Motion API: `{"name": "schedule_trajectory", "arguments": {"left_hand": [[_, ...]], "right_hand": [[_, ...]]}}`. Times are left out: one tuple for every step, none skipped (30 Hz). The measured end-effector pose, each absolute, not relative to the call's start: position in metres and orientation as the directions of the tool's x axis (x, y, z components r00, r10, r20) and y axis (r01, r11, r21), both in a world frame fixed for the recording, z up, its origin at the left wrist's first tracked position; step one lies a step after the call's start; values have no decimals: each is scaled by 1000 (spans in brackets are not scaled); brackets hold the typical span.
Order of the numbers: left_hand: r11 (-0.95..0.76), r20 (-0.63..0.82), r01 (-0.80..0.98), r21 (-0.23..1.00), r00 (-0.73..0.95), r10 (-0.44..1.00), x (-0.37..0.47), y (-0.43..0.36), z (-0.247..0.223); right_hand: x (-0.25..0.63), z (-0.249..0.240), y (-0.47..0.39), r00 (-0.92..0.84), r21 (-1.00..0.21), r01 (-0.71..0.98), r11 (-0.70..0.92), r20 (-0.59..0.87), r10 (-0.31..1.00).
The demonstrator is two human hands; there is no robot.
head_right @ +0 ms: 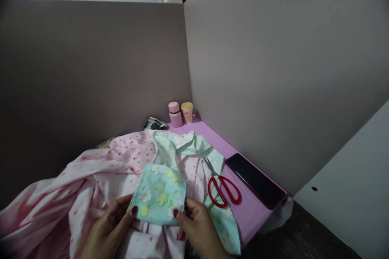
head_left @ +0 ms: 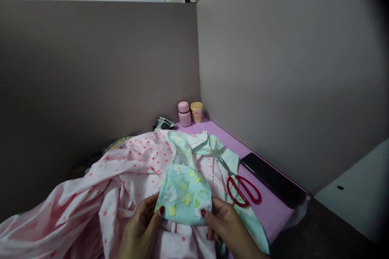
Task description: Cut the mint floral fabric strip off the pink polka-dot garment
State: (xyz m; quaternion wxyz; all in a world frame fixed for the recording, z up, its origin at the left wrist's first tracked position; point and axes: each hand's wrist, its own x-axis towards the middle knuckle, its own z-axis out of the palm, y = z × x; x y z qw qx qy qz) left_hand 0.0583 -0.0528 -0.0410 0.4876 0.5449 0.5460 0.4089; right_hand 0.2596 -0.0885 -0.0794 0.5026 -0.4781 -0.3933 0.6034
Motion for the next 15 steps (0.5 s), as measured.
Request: {"name": "schedule_trajectory", "arguments": {"left_hand": [[31, -44, 278, 960, 39, 998, 56, -54, -47], [-9, 0, 371, 929, 23, 1000, 53, -54, -52], [-53, 46, 456, 888, 25, 999, 51, -55, -57], [-101, 85, 519, 849, 54, 995, 49, -56, -62], [-143, 120, 551, 822, 79, 990, 49, -58, -65], [-163, 138, 550, 819, 88, 987, 50, -59, -67], [-162, 152, 519, 839, 64, 986, 53, -62, -68], [-145, 157, 469, 871, 13, 988, 55, -64, -68], [-120, 151, 418, 900, -41, 988, 58, -66, -68], [-93, 134, 377, 921, -83, 988, 59, -68, -68], [-72, 115, 354, 932, -102, 988, 60, -70, -67], [-58, 95, 355, 933, -87, 992, 59, -72, -66], [-47, 74, 375, 926, -58, 996, 58, -73, -66], [-36, 50, 402, 915, -25, 998, 56, -73, -65], [-29, 29, 422, 906, 5, 1000, 54, -73, -65]], "right_hand": [[258, -81, -90, -41, -958, -230, -172, -167, 985], [257, -82, -91, -53, -958, -233, -169, -161, 986], [256, -82, -93, -71, -954, -240, -181, -168, 983], [256, -82, -94, -85, -946, -251, -203, -188, 979], [256, -82, -94, -94, -934, -269, -234, -216, 972], [256, -81, -95, -97, -920, -290, -265, -247, 964], [257, -81, -95, -94, -904, -312, -291, -276, 957], [257, -80, -94, -90, -889, -335, -313, -301, 949], [258, -80, -94, -86, -873, -359, -330, -321, 943], [258, -79, -94, -80, -859, -379, -343, -339, 937], [258, -79, -93, -70, -849, -395, -352, -354, 933], [257, -79, -93, -57, -842, -404, -357, -366, 929], [257, -78, -93, -47, -838, -409, -360, -375, 926], [257, -78, -93, -44, -837, -411, -362, -379, 924], [256, -77, -94, -41, -838, -410, -360, -378, 925]]}}
